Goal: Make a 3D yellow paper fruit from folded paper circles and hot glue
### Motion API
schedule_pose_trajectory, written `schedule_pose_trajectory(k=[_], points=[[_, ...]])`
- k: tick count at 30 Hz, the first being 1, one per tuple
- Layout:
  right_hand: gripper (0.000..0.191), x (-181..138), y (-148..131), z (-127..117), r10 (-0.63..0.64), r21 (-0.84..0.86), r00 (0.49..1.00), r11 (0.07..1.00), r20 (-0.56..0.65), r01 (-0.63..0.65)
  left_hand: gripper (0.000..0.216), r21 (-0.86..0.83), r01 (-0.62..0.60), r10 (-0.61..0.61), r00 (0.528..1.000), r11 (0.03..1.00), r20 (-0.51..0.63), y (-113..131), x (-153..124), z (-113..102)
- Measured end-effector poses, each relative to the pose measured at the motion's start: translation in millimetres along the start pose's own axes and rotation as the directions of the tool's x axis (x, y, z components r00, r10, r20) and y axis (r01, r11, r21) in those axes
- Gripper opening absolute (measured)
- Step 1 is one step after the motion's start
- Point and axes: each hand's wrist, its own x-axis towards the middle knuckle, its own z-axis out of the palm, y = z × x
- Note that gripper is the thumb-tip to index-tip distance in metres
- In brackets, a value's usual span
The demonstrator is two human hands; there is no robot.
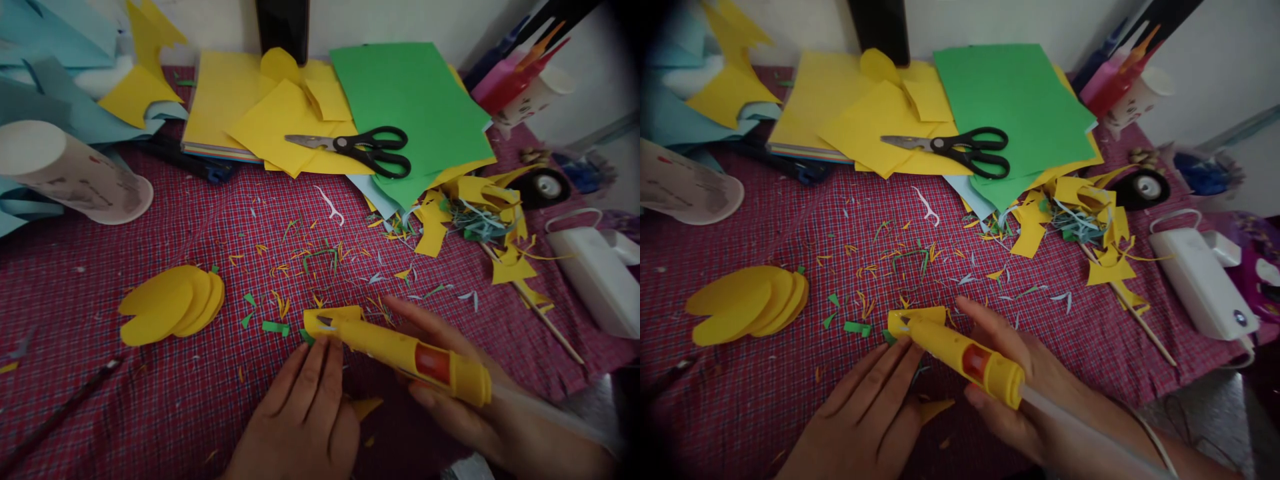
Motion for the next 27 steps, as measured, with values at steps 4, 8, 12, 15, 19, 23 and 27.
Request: schedule_pose_trajectory(k=[4, 8, 12, 15, 19, 23, 27], points=[[0.073, -11, 6, 1, 0.076, 0.028, 0.997, 0.997, -0.022, -0.075, 0.031, 0.000, -0.021, 0.021, 0.999, 1.000, 0.027, -2, -2, 0], [0.070, -20, 10, -1, 0.136, 0.123, 0.990, 0.984, -0.036, -0.131, 0.032, -0.037, 0.002, -0.001, 1.000, 0.999, 0.021, 1, -7, 3], [0.072, -24, 13, -3, 0.159, 0.150, 0.987, 0.977, -0.039, -0.151, 0.030, -0.068, 0.084, -0.084, 0.996, 0.994, 0.008, 4, -11, 5], [0.071, -26, 14, -3, 0.157, 0.160, 0.986, 0.976, -0.057, -0.146, 0.033, -0.064, 0.079, -0.079, 0.997, 0.995, -0.003, 4, -11, 6], [0.070, -27, 15, -2, 0.158, 0.187, 0.984, 0.972, -0.080, -0.141, 0.031, -0.064, 0.070, -0.070, 0.998, 0.995, -0.003, 3, -11, 6], [0.070, -29, 16, -4, 0.150, 0.194, 0.987, 0.971, -0.063, -0.136, 0.035, -0.081, 0.077, -0.076, 0.997, 0.994, 0.018, 4, -12, 6], [0.072, -31, 17, -5, 0.176, 0.173, 0.984, 0.970, -0.023, -0.170, 0.034, -0.088, 0.077, -0.075, 0.997, 0.993, 0.034, 4, -13, 6]])
